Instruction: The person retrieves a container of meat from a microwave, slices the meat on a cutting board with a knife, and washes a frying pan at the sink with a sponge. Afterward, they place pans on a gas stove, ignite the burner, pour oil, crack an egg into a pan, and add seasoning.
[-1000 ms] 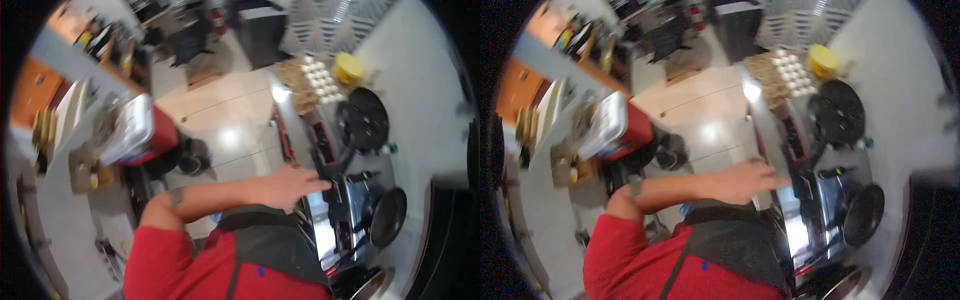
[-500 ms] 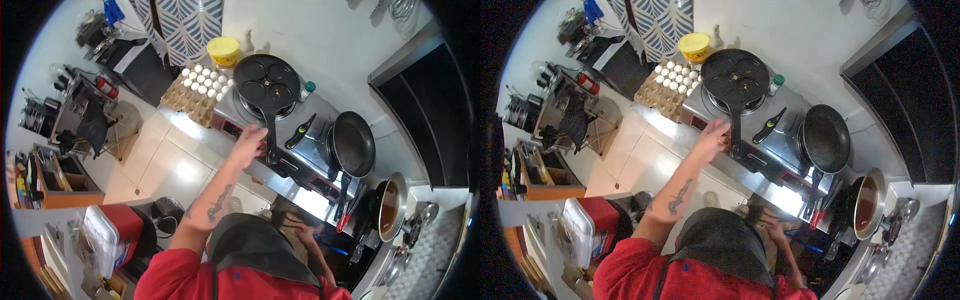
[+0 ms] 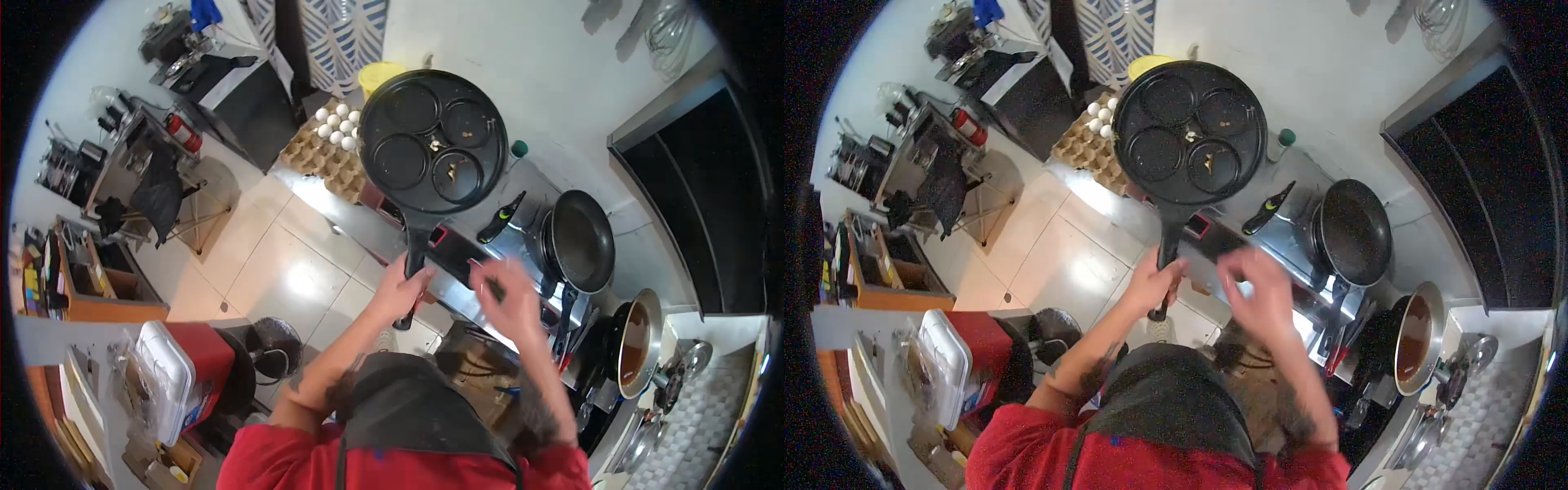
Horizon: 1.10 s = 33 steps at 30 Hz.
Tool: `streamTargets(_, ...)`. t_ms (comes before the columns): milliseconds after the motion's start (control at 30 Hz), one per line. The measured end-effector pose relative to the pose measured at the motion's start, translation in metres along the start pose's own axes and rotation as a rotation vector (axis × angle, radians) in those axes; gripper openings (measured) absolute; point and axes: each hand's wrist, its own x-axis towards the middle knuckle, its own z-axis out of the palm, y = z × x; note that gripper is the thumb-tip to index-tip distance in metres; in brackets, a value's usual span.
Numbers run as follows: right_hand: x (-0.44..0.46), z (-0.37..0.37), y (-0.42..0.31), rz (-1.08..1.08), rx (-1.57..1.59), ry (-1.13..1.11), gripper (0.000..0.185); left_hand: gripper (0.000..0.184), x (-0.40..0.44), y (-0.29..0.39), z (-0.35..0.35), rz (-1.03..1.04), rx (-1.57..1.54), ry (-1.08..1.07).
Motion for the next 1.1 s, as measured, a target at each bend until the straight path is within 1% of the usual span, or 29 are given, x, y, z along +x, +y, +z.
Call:
streamTargets(33,0.036,-0.002,-0.005,-0.098,-0.080,0.002,0.012,0.019,-0.021,0.007,-0.003,0.005,0.025,0.012)
streamTargets(67,0.066,-0.003,-0.019,-0.163,-0.263,0.006,0.019,0.019,-0.041,0.012,-0.003,0.016,0.021,0.023)
streamTargets(100,0.088,0.000,-0.024,-0.210,-0.344,-0.034,0.026,0.018,-0.060,0.019,-0.004,0.031,0.016,0.038)
streamTargets(133,0.104,0.007,-0.026,-0.314,-0.435,-0.031,0.032,0.018,-0.078,0.024,-0.005,0.049,0.011,0.058)
streamTargets(167,0.115,0.015,-0.032,-0.347,-0.477,-0.057,0.031,0.020,-0.096,0.028,-0.004,0.031,-0.035,0.081)
streamTargets(200,0.121,0.022,-0.036,-0.381,-0.516,-0.084,0.031,0.022,-0.109,0.025,-0.004,0.036,-0.015,0.102)
streamTargets(267,0.122,0.040,-0.044,-0.470,-0.485,-0.176,0.026,0.025,-0.137,0.015,-0.003,0.046,0.020,0.152)
streamTargets(300,0.121,0.049,-0.046,-0.516,-0.467,-0.221,0.024,0.031,-0.150,0.005,0.000,0.034,-0.001,0.191)
streamTargets(367,0.117,0.066,-0.046,-0.602,-0.355,-0.331,0.021,0.032,-0.177,-0.004,0.007,0.084,-0.005,0.241)
streamTargets(400,0.112,0.073,-0.049,-0.639,-0.298,-0.387,0.019,0.032,-0.191,-0.009,0.013,0.104,-0.002,0.265)
streamTargets(433,0.105,0.075,-0.060,-0.639,-0.150,-0.370,0.021,0.032,-0.201,-0.022,0.018,0.101,0.083,0.327)
streamTargets(500,0.095,0.071,-0.084,-0.727,-0.115,-0.349,0.022,0.032,-0.221,-0.038,0.038,0.091,0.012,0.361)
streamTargets(533,0.092,0.072,-0.099,-0.795,-0.069,-0.348,0.022,0.032,-0.232,-0.046,0.048,0.095,-0.026,0.413)
streamTargets(600,0.070,0.070,-0.118,-0.926,-0.176,-0.464,0.026,0.043,-0.261,-0.052,0.069,0.024,-0.008,0.402)
streamTargets(667,0.046,0.073,-0.119,-1.034,-0.201,-0.512,0.031,0.040,-0.281,-0.078,0.097,0.140,-0.075,0.439)
streamTargets(733,0.017,0.069,-0.118,-1.146,-0.126,-0.597,0.033,0.038,-0.307,-0.096,0.130,0.133,-0.185,0.452)
streamTargets(767,-0.002,0.069,-0.118,-1.205,-0.107,-0.619,0.032,0.036,-0.317,-0.114,0.144,0.161,-0.176,0.488)
streamTargets(867,-0.051,0.067,-0.119,-1.351,-0.118,-0.687,0.026,0.035,-0.349,-0.154,0.188,0.129,-0.220,0.608)
streamTargets(900,-0.058,0.069,-0.131,-1.397,-0.177,-0.766,0.024,0.036,-0.362,-0.162,0.198,0.105,-0.201,0.662)
streamTargets(933,-0.069,0.066,-0.142,-1.445,-0.240,-0.836,0.022,0.033,-0.378,-0.165,0.212,0.112,-0.232,0.686)
streamTargets(1000,-0.095,0.069,-0.164,-1.524,-0.169,-0.920,0.018,0.027,-0.409,-0.170,0.242,0.142,-0.307,0.734)
streamTargets(1033,-0.110,0.076,-0.174,-1.544,-0.111,-0.964,0.011,0.027,-0.425,-0.174,0.254,0.133,-0.324,0.758)
streamTargets(1100,-0.141,0.073,-0.209,-1.627,-0.124,-1.093,0.012,0.027,-0.452,-0.190,0.281,0.131,-0.363,0.836)
